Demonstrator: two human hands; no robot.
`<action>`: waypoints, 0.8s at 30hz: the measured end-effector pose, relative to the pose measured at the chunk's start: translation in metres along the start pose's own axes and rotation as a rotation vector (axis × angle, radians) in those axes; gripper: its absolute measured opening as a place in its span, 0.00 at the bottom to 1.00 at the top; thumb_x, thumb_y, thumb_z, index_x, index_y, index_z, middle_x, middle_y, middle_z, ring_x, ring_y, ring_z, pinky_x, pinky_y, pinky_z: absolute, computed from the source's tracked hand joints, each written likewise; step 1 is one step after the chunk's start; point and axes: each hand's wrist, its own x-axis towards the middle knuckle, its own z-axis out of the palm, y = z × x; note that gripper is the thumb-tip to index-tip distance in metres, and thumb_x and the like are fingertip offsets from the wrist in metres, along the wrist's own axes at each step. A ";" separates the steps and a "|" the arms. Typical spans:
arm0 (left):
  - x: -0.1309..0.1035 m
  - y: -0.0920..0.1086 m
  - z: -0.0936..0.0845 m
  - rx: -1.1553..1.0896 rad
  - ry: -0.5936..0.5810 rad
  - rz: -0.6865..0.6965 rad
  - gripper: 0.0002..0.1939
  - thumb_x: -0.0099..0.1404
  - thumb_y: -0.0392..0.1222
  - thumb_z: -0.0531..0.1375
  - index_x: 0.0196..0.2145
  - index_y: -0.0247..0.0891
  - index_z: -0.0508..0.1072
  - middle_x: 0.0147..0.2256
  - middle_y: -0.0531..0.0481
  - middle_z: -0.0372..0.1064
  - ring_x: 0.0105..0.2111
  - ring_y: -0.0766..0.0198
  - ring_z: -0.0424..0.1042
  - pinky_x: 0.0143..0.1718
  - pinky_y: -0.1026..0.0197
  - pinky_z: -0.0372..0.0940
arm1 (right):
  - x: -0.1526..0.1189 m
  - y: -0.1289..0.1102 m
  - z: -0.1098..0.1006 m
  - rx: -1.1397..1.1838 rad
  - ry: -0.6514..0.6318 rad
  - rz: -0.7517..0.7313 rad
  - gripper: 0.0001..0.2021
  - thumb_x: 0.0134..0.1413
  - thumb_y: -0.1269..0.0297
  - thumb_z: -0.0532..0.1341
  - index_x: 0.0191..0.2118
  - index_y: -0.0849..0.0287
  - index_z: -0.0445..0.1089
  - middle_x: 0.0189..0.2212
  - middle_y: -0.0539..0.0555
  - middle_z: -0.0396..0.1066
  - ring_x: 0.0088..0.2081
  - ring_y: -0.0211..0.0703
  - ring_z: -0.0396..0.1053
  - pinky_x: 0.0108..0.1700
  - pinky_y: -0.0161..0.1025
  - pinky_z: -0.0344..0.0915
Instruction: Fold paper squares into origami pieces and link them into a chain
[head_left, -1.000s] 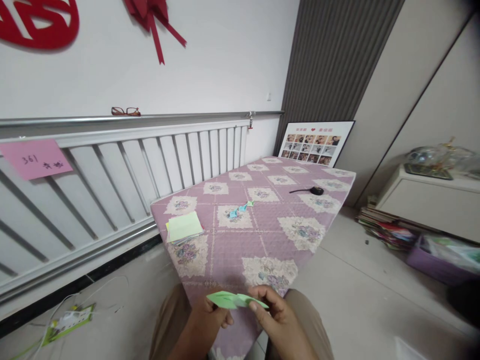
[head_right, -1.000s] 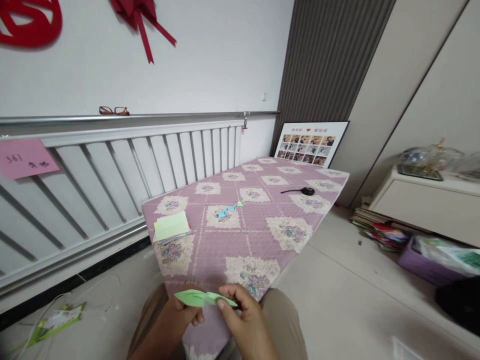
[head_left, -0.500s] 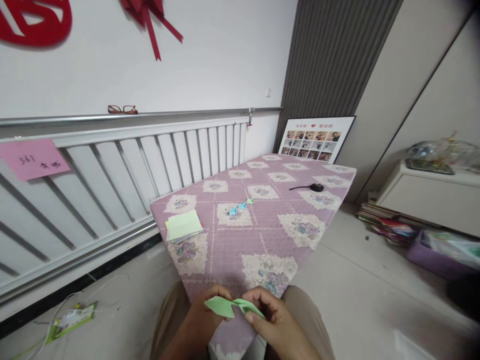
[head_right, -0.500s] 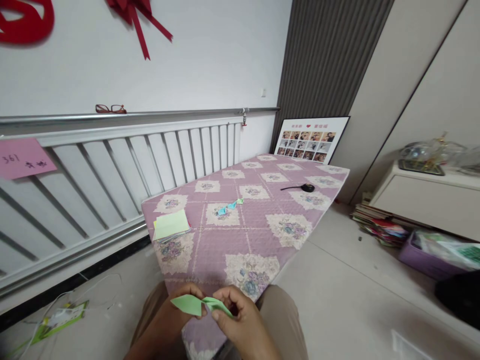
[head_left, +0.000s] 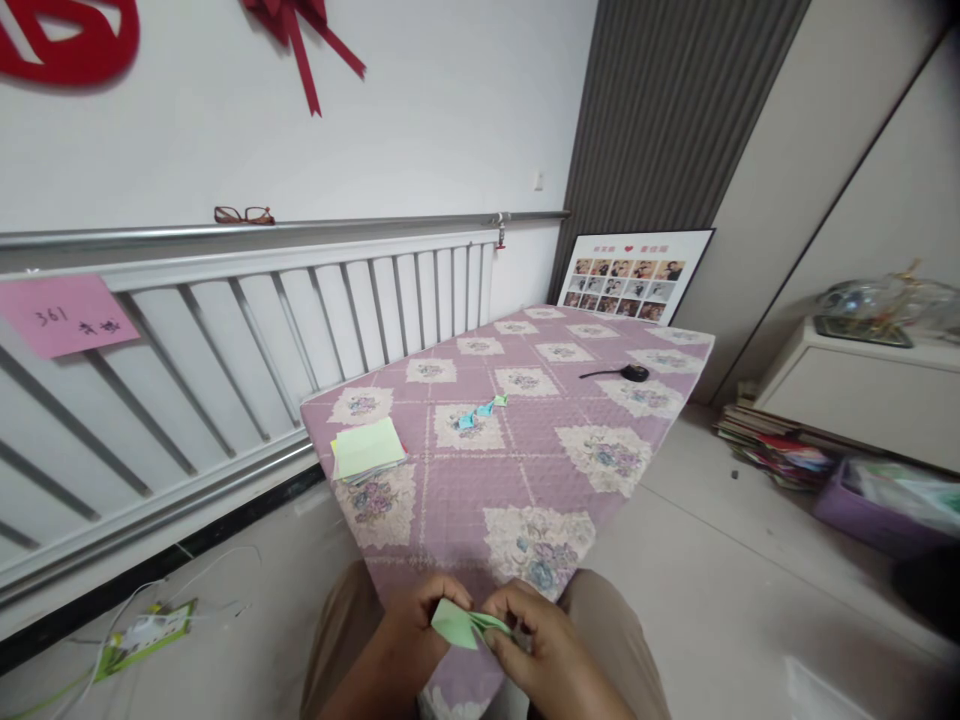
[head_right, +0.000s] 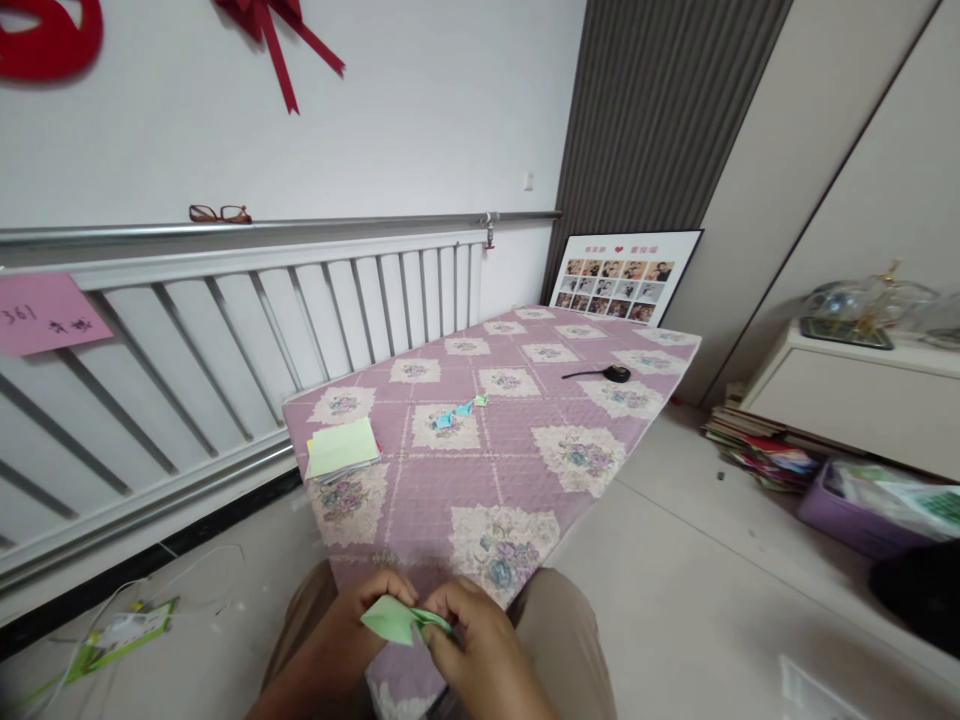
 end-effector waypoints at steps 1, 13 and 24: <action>0.000 -0.001 0.001 0.025 0.005 -0.009 0.04 0.54 0.39 0.61 0.28 0.37 0.71 0.28 0.51 0.69 0.30 0.63 0.66 0.33 0.64 0.59 | 0.000 0.003 0.003 -0.026 0.009 -0.027 0.05 0.44 0.71 0.58 0.23 0.56 0.69 0.24 0.48 0.66 0.29 0.39 0.63 0.32 0.34 0.57; 0.000 -0.004 -0.002 -0.039 -0.113 -0.077 0.16 0.61 0.53 0.56 0.31 0.36 0.70 0.26 0.53 0.62 0.29 0.65 0.61 0.33 0.65 0.57 | 0.001 0.005 0.009 0.052 -0.019 0.016 0.09 0.51 0.66 0.56 0.25 0.57 0.71 0.22 0.47 0.68 0.27 0.38 0.63 0.29 0.32 0.57; -0.001 -0.003 0.000 0.011 -0.116 -0.042 0.14 0.63 0.48 0.54 0.30 0.34 0.70 0.29 0.51 0.65 0.31 0.63 0.63 0.34 0.64 0.59 | 0.001 0.010 0.014 0.157 -0.039 0.104 0.08 0.52 0.64 0.56 0.26 0.59 0.69 0.23 0.47 0.66 0.28 0.38 0.61 0.29 0.32 0.57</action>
